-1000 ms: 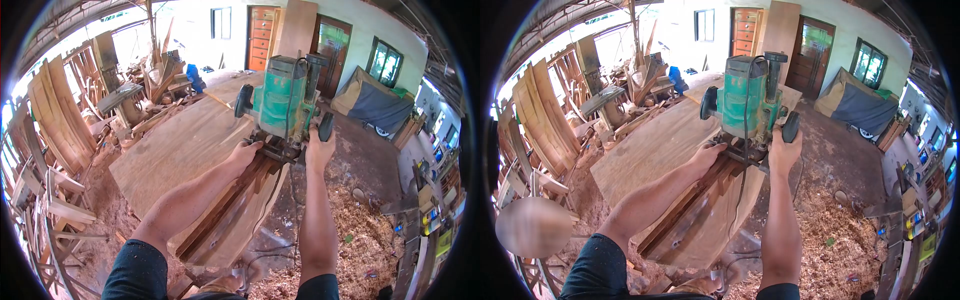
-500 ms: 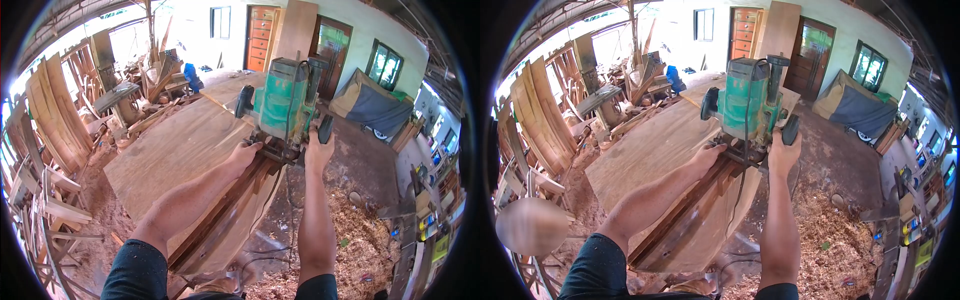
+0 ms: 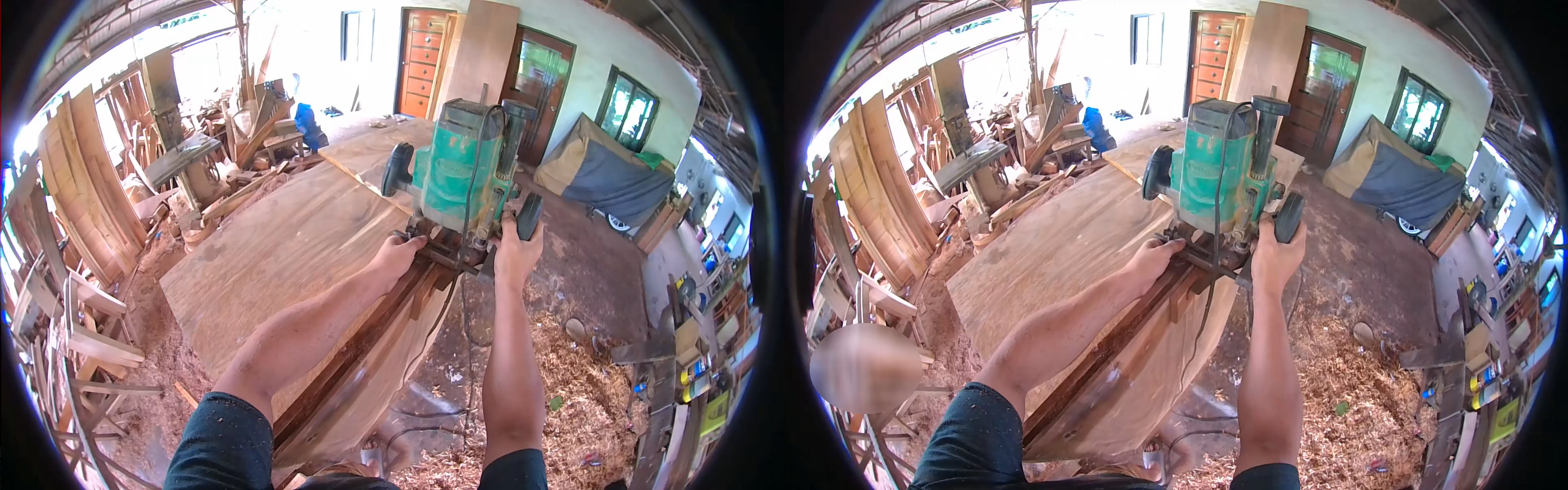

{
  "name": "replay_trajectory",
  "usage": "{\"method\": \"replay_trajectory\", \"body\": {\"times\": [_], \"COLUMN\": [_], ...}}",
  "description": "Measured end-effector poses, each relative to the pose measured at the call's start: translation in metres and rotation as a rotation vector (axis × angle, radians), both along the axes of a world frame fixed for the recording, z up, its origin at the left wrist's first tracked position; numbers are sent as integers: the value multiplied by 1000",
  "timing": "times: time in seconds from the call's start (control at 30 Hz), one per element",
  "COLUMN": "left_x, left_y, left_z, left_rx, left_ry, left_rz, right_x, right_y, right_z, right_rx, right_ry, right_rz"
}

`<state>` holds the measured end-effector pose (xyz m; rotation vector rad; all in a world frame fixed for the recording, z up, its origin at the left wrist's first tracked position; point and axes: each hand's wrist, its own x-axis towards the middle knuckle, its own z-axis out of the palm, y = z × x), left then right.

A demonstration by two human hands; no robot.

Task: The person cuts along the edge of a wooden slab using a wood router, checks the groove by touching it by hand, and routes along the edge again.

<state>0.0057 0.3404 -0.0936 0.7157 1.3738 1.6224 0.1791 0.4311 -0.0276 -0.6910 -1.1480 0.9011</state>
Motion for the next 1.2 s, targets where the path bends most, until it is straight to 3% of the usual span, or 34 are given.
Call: {"method": "replay_trajectory", "body": {"times": [0.23, 0.43, 0.63, 0.73, 0.87, 0.97, 1.2], "left_x": [-1, -9, -4, -5, 2, -1, 0], "left_y": [18, 39, 42, 40, 36, 48, 38], "left_z": [2, -8, 1, 4, 12, -5, 3], "left_rx": [21, -42, -81, -76, -131, -120, -82], "left_ry": [-84, 98, 62, 76, 132, 158, 256], "left_rz": [-43, 6, 69, -9, 75, 130, 26], "right_x": [0, -1, -6, -10, -4, -7, -5], "right_y": [26, 41, 40, 64, 41, 53, 51], "right_z": [-4, -6, 2, -14, 4, -6, -6], "right_rx": [-18, 0, -42, 115, -44, -9, -54], "right_ry": [-55, -82, 42, -25, -36, -47, -17], "right_rz": [-39, -59, 49, -76, -11, -64, 14]}}
